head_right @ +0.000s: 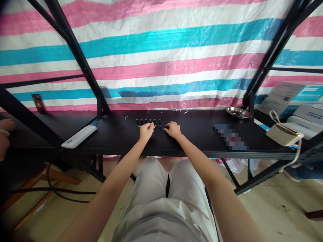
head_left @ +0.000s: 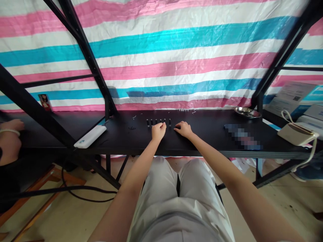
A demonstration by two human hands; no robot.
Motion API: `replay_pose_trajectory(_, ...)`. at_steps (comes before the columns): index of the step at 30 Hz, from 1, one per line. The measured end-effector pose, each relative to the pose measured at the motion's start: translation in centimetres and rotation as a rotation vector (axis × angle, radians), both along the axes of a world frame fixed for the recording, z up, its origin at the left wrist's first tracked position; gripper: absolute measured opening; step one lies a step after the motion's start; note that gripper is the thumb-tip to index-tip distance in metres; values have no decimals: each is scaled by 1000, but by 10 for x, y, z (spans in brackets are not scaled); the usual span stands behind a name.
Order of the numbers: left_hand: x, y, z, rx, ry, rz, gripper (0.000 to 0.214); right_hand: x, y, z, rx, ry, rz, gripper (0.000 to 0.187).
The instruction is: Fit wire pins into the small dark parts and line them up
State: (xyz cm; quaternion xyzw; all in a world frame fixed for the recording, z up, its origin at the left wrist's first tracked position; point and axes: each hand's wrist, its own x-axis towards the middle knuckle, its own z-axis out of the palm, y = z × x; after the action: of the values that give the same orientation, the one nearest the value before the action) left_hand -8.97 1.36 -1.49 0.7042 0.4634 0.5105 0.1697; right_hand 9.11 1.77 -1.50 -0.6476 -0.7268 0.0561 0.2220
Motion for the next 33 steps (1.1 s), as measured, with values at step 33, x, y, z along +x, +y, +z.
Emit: replay_pose_trajectory(33,4,4,-5,-84,-47,-229,19,-24,-34,8,237,182,154,36)
